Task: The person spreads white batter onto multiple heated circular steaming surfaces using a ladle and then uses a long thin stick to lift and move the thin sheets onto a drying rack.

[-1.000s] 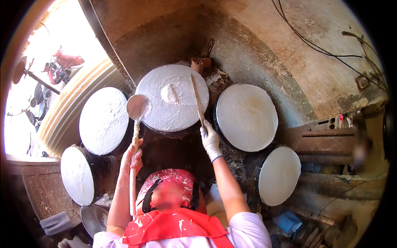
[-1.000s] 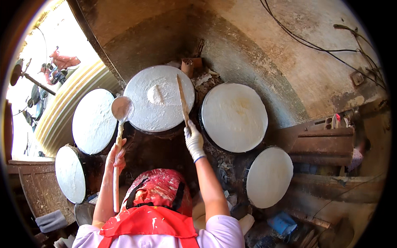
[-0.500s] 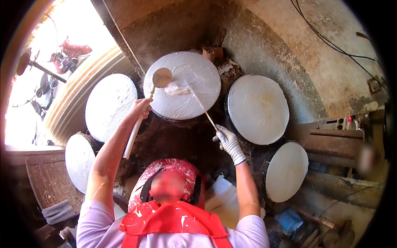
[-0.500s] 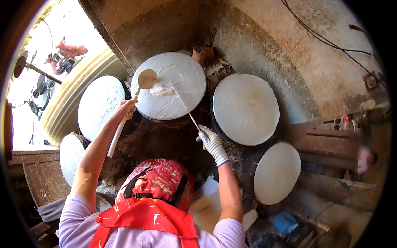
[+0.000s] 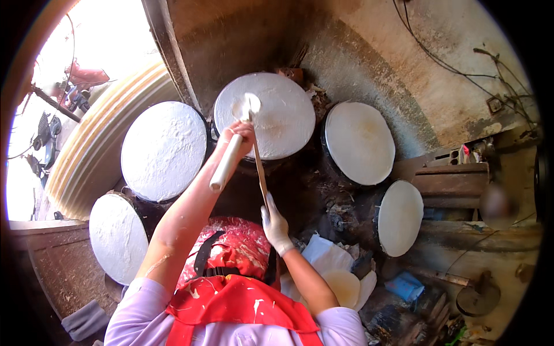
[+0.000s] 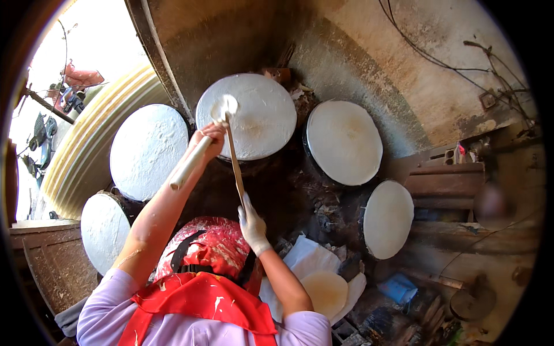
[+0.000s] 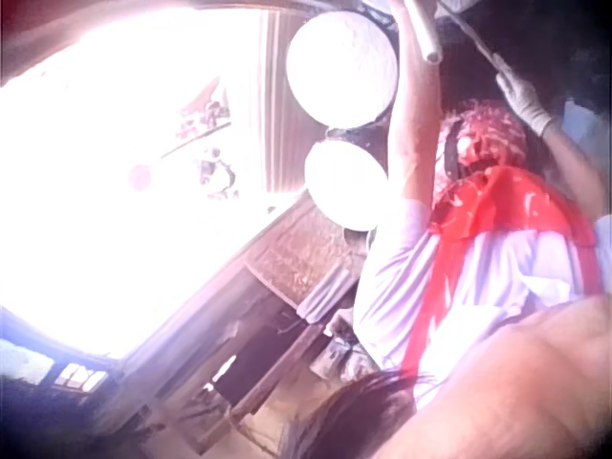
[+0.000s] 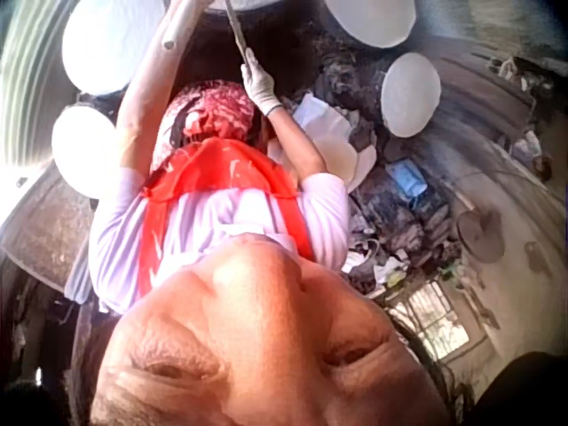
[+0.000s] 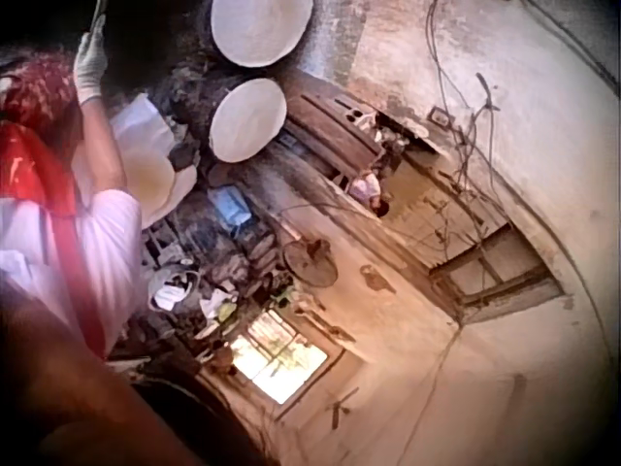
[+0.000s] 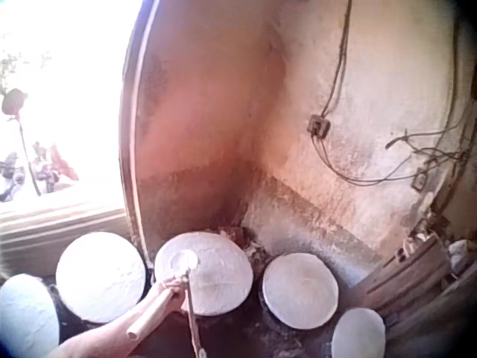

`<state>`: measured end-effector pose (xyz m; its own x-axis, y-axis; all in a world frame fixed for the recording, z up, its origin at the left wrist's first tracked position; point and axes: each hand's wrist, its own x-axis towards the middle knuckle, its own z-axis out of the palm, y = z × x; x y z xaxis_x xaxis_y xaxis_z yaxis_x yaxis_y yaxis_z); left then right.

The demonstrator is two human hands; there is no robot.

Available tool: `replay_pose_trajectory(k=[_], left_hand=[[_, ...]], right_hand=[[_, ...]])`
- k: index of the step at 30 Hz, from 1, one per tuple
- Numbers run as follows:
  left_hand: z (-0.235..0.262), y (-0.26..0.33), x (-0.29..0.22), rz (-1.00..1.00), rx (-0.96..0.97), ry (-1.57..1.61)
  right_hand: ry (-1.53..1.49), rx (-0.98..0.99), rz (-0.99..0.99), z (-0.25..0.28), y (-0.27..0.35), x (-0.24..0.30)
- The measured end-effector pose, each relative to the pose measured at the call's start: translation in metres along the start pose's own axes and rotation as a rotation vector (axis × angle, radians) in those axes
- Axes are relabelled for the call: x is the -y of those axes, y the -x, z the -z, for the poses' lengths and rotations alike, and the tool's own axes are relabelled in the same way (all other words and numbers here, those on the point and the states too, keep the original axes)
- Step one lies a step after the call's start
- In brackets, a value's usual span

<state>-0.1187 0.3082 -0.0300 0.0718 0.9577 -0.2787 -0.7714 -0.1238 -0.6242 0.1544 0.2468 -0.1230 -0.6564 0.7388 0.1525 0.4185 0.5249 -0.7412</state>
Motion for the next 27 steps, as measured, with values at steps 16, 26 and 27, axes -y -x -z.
replay_pose_trajectory(k=[16, 26, 27], left_hand=[[-0.028, 0.031, -0.031, 0.025, 0.340, -0.456], [0.033, -0.007, 0.055, -0.358, 0.216, -0.582], [0.036, -0.018, 0.065, -0.396, 0.173, -0.580]], right_hand=[[0.148, 0.128, -0.164, 0.036, -0.078, -0.032], [0.312, -0.239, -0.387, 0.332, -0.269, -0.270], [0.464, -0.232, -0.278, 0.363, -0.305, -0.285]])
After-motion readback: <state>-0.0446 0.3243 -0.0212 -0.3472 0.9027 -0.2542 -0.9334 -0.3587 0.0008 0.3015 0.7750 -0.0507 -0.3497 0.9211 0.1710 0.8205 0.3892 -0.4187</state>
